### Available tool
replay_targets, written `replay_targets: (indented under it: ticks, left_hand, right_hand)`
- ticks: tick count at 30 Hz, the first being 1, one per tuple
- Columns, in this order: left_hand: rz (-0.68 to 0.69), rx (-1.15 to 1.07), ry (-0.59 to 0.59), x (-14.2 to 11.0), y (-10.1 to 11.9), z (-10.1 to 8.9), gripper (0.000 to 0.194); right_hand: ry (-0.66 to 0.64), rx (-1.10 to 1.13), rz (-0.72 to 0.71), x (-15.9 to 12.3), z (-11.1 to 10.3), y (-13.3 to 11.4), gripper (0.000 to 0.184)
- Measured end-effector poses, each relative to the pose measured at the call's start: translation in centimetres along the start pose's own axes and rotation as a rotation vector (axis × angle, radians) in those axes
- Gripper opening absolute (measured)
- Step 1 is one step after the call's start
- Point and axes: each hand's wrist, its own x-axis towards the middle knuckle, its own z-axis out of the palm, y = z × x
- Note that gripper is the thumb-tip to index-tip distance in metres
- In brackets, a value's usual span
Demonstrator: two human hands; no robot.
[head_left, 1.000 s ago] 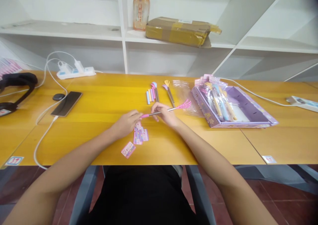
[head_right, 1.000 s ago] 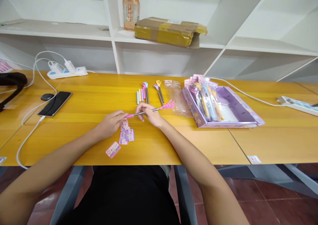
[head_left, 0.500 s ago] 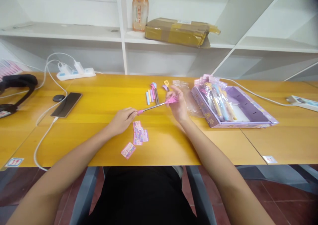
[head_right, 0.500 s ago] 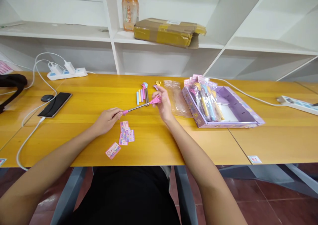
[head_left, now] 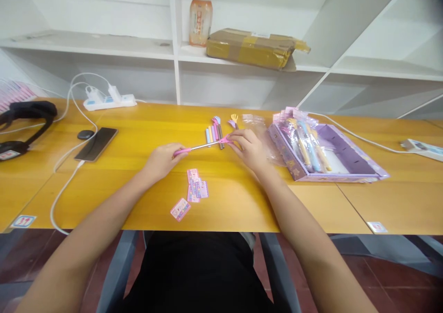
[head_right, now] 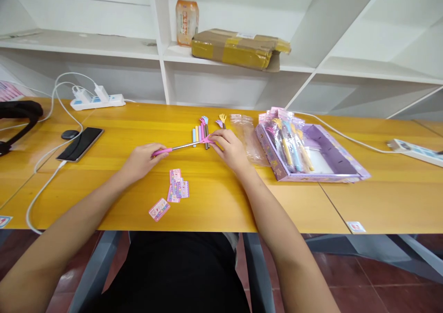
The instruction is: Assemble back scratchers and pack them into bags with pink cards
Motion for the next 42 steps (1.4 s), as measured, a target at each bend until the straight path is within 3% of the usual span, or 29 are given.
replay_targets:
  ticks: [6,17,27,42]
  left_hand:
    - [0.021,0.069,-0.029,-0.1,0.2,0.1,0.047]
    - [0.082,0.201,-0.080,-0.5,0.4,0.8,0.048]
    - [0.149,0.216,-0.080,-0.9,0.5,1.7,0.045]
    - [0.198,0.122,-0.067,-1.1,0.8,2.6,0.043]
  right_hand:
    - [-0.027,-0.053,-0.009,-0.3,0.6,-0.4,0.024]
    - [-0.060,-0.002,-0.069,-0.2,0.2,-1.7,0.026]
    - [-0.032,-0.006,-0.197,-0.3,1.6,-3.4,0.020]
    - [-0.025,0.026,-0.161,-0.8,2.7,-4.8,0.021]
